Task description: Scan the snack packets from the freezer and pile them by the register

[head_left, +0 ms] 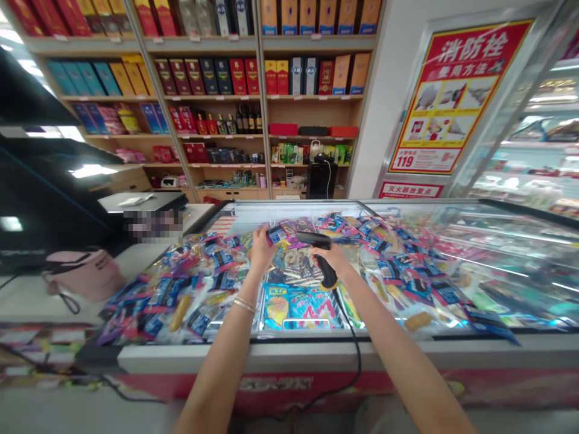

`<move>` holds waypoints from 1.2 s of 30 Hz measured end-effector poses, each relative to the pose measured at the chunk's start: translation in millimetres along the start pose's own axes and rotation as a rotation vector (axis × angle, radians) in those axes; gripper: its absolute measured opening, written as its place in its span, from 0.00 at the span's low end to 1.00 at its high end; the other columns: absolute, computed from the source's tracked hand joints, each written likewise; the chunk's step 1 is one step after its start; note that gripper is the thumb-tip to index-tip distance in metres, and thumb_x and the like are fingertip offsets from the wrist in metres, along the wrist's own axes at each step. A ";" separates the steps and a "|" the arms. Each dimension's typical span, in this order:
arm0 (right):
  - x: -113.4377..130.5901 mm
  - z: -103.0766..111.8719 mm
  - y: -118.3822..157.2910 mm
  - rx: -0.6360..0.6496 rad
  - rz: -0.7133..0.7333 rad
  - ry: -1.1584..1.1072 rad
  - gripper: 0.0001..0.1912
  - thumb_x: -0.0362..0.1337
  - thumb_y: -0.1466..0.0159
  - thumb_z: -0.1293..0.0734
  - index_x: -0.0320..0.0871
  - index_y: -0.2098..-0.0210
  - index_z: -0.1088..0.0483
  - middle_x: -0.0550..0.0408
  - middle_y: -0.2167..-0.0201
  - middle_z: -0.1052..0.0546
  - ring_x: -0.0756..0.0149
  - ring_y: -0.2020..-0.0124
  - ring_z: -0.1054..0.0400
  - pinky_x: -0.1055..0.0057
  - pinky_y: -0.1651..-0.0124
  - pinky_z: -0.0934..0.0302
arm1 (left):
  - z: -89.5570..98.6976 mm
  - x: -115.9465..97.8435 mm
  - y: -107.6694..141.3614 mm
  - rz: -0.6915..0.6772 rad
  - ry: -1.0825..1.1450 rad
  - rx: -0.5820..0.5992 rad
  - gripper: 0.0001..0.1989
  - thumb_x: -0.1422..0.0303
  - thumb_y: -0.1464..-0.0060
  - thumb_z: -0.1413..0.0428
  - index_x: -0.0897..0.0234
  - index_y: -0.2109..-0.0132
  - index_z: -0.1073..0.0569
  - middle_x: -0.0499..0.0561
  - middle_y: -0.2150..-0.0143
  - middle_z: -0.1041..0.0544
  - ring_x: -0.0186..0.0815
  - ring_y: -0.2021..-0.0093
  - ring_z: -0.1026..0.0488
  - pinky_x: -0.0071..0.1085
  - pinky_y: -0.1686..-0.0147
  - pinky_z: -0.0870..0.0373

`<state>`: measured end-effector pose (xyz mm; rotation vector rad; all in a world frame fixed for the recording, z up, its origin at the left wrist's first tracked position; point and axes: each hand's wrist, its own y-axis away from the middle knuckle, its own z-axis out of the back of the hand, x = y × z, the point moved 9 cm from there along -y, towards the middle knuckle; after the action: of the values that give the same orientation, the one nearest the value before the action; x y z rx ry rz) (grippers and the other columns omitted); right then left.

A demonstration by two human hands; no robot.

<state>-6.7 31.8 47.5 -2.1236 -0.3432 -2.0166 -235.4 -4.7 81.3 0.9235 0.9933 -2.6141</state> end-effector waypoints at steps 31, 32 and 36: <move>-66.2 -181.4 26.2 0.297 -0.277 -0.344 0.04 0.32 0.46 0.30 0.38 0.75 0.28 0.56 0.82 0.27 0.74 0.83 0.36 0.79 0.80 0.39 | 170.7 81.6 121.8 -0.024 -0.475 -0.442 0.20 0.69 0.43 0.51 0.71 0.45 0.31 0.62 0.44 0.28 0.49 0.39 0.37 0.48 0.37 0.44; -66.3 -181.4 25.9 0.295 -0.275 -0.342 0.04 0.32 0.46 0.30 0.38 0.75 0.28 0.56 0.82 0.27 0.74 0.83 0.36 0.79 0.80 0.39 | 170.6 82.0 121.9 -0.022 -0.473 -0.443 0.20 0.69 0.43 0.51 0.71 0.45 0.31 0.62 0.44 0.28 0.49 0.39 0.37 0.48 0.37 0.45; -70.4 -183.5 24.8 0.302 -0.276 -0.340 0.04 0.32 0.45 0.30 0.38 0.75 0.28 0.55 0.82 0.27 0.74 0.84 0.36 0.79 0.81 0.39 | 170.6 80.8 121.8 -0.020 -0.472 -0.446 0.20 0.71 0.44 0.51 0.71 0.45 0.30 0.61 0.45 0.27 0.48 0.39 0.37 0.48 0.37 0.45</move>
<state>-177.7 -48.7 -12.3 -2.3102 -0.9751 -1.5845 -335.1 -205.5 65.6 0.1813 1.3530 -2.3015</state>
